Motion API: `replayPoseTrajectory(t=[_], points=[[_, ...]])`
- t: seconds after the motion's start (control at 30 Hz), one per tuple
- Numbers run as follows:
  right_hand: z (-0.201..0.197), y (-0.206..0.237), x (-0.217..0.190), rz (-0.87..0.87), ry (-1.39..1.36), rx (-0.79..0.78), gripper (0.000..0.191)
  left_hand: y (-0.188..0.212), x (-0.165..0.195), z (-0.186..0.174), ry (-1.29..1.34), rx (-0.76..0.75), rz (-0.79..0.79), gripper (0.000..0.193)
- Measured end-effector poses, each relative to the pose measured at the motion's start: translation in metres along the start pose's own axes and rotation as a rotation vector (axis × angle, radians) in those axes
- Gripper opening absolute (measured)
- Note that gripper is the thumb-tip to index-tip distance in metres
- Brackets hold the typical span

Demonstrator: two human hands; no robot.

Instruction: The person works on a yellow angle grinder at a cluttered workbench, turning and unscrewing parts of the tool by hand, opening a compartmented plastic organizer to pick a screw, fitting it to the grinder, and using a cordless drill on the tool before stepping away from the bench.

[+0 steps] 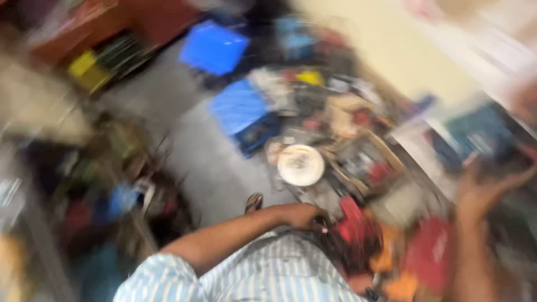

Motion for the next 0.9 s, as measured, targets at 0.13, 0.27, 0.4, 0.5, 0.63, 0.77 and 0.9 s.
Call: replayPoseTrajectory(t=[0.13, 0.27, 0.4, 0.5, 0.63, 0.77, 0.9], points=[[0.156, 0.227, -0.193, 0.016, -0.560, -0.723, 0.102, 0.161, -0.035, -0.077, 0.098, 0.733, -0.458, 0.055], [0.174, 0.343, -0.394, -0.373, -1.017, -1.283, 0.074, 0.294, -0.057, -0.113, 1.254, 1.361, -0.028, 0.062], [0.169, 0.428, -0.547, -0.930, -1.323, -1.391, 0.077, 0.418, -0.060, -0.133, 1.523, 1.644, 0.158, 0.072], [0.192, 0.515, -0.634, -1.335, -1.543, -1.049, 0.089, 0.511, -0.055, -0.145, 1.189, 1.757, 0.520, 0.072], [0.227, 0.609, -0.692, -0.935, -1.554, -1.621, 0.078, 0.620, -0.065, -0.123, 1.057, 2.004, 0.240, 0.054], [0.273, 0.649, -0.722, -1.078, -1.074, -1.680, 0.025, 0.715, -0.053, -0.087, 0.562, 2.249, -0.359, 0.030], [0.326, 0.664, -0.746, -1.107, -0.915, -1.863, 0.023, 0.805, -0.031, -0.065, -0.204, 2.771, -0.676, 0.029]])
Point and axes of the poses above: each hand's wrist, its own y-axis away from the middle knuckle, its own z-axis out of the palm, x = y × z, the point moved 2 cm from there along -y, towards the middle knuckle, and after that the axes turned 9 degrees about x, right-handed, at the moved point
